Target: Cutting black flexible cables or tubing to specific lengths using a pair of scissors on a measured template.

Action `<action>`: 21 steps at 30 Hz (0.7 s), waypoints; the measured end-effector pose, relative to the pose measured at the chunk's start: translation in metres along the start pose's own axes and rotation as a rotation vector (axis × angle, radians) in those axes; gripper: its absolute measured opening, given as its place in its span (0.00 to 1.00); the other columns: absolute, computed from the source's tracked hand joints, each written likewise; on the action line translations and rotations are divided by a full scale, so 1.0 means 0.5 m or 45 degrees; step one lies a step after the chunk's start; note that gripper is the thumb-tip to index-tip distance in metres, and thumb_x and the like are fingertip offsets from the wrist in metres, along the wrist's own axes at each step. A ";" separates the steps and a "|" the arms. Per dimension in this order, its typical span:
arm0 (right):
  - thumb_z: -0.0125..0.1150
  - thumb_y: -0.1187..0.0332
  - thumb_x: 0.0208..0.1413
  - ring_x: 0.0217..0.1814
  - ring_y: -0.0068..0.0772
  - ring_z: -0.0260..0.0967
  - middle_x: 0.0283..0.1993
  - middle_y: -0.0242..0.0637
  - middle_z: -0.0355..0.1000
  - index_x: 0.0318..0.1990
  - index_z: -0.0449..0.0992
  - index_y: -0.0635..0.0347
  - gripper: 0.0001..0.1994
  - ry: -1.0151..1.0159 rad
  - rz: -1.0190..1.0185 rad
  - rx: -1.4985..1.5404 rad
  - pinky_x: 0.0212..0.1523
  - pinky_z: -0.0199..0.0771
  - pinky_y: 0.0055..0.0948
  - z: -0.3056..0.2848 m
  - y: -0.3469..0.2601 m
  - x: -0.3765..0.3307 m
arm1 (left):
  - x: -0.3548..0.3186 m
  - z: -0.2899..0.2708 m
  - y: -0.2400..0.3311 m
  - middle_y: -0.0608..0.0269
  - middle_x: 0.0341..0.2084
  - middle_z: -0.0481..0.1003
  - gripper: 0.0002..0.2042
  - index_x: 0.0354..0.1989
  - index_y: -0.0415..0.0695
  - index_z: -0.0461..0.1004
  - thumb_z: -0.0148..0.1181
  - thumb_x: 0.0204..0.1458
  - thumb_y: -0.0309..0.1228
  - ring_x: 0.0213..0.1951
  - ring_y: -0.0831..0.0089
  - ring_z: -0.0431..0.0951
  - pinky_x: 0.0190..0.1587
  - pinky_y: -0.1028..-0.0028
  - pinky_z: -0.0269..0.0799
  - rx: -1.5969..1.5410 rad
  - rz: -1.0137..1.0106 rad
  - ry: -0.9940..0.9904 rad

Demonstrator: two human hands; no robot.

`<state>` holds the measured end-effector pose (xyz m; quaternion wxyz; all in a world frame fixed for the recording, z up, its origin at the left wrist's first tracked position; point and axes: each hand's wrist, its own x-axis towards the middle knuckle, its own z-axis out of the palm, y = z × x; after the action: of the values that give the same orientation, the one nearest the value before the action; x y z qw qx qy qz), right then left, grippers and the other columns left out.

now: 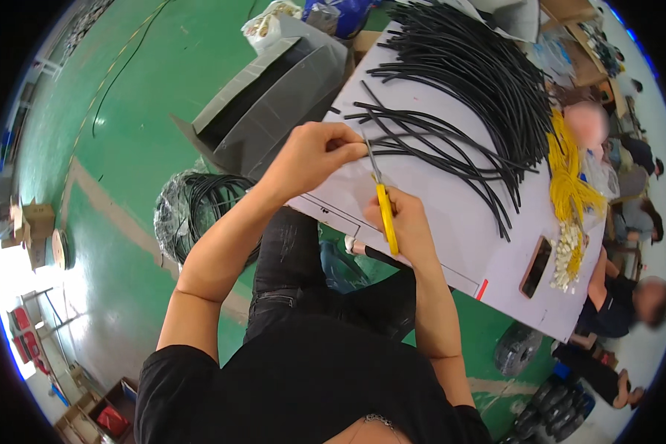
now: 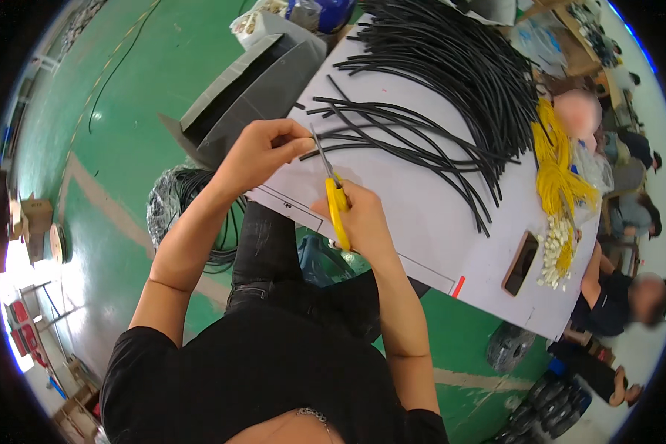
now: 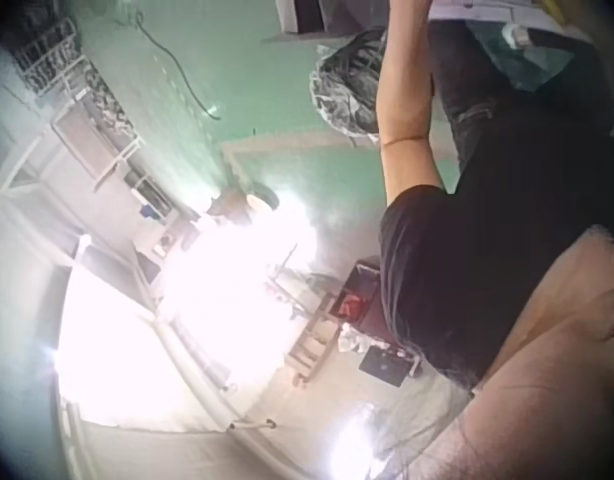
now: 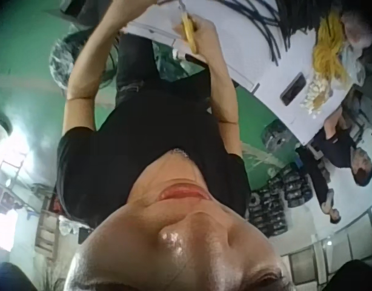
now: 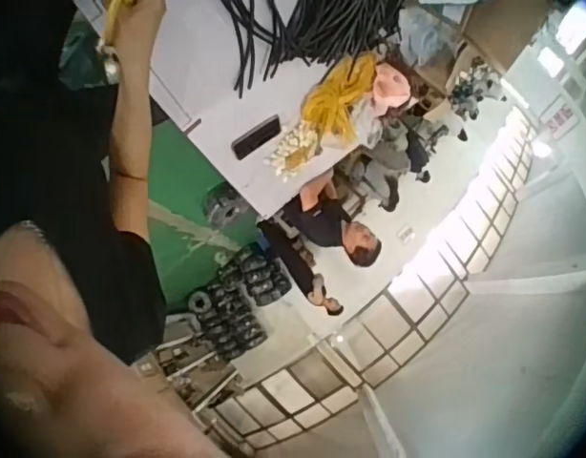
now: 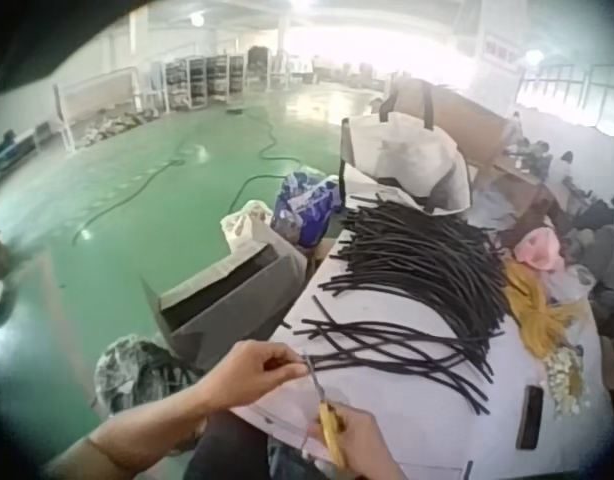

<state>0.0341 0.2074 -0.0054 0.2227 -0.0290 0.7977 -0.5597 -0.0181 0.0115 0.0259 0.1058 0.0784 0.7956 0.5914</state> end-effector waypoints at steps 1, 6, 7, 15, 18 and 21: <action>0.57 0.67 0.50 0.19 0.16 0.57 0.20 0.29 0.62 0.35 0.69 0.64 0.10 0.024 0.004 0.001 0.20 0.57 0.17 -0.002 -0.007 0.003 | -0.001 -0.003 0.003 0.71 0.20 0.70 0.08 0.31 0.35 0.74 0.57 0.49 0.29 0.23 0.86 0.64 0.27 0.82 0.62 -0.012 -0.005 0.006; 0.56 0.71 0.49 0.14 0.18 0.59 0.18 0.31 0.64 0.34 0.69 0.67 0.08 0.414 -0.047 0.617 0.14 0.57 0.18 0.007 -0.011 -0.031 | -0.046 0.017 0.006 0.66 0.24 0.67 0.06 0.35 0.38 0.74 0.52 0.50 0.23 0.27 0.81 0.65 0.29 0.81 0.60 0.149 0.228 0.119; 0.56 0.71 0.49 0.14 0.18 0.59 0.18 0.31 0.64 0.34 0.69 0.67 0.08 0.471 -0.045 0.626 0.14 0.57 0.18 0.016 -0.012 -0.051 | -0.077 0.024 0.024 0.65 0.25 0.66 0.07 0.36 0.39 0.74 0.51 0.50 0.22 0.27 0.81 0.65 0.30 0.81 0.60 0.195 0.278 0.079; 0.56 0.76 0.48 0.20 0.21 0.64 0.23 0.34 0.66 0.35 0.68 0.67 0.07 0.466 -0.238 1.016 0.21 0.63 0.18 0.083 0.025 -0.144 | -0.185 0.116 0.025 0.69 0.26 0.67 0.14 0.46 0.37 0.66 0.52 0.50 0.21 0.28 0.82 0.66 0.32 0.84 0.62 -0.378 -0.189 -0.231; 0.57 0.76 0.49 0.21 0.19 0.63 0.23 0.32 0.66 0.36 0.69 0.67 0.07 0.472 -0.265 1.028 0.21 0.62 0.17 0.076 0.029 -0.162 | -0.187 0.133 0.027 0.67 0.26 0.69 0.12 0.45 0.37 0.65 0.52 0.52 0.22 0.29 0.82 0.68 0.32 0.83 0.64 -0.435 -0.180 -0.280; 0.58 0.73 0.50 0.20 0.15 0.62 0.22 0.29 0.67 0.34 0.71 0.65 0.06 0.469 -0.237 1.047 0.20 0.61 0.14 0.071 0.044 -0.175 | -0.183 0.152 0.025 0.66 0.26 0.70 0.12 0.44 0.37 0.65 0.53 0.52 0.22 0.29 0.82 0.68 0.32 0.84 0.64 -0.446 -0.159 -0.315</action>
<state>0.1311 0.2103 -0.0069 0.0190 0.0901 0.5295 -0.8433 0.0902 0.0627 0.0235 0.2510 0.0816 0.6650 0.6987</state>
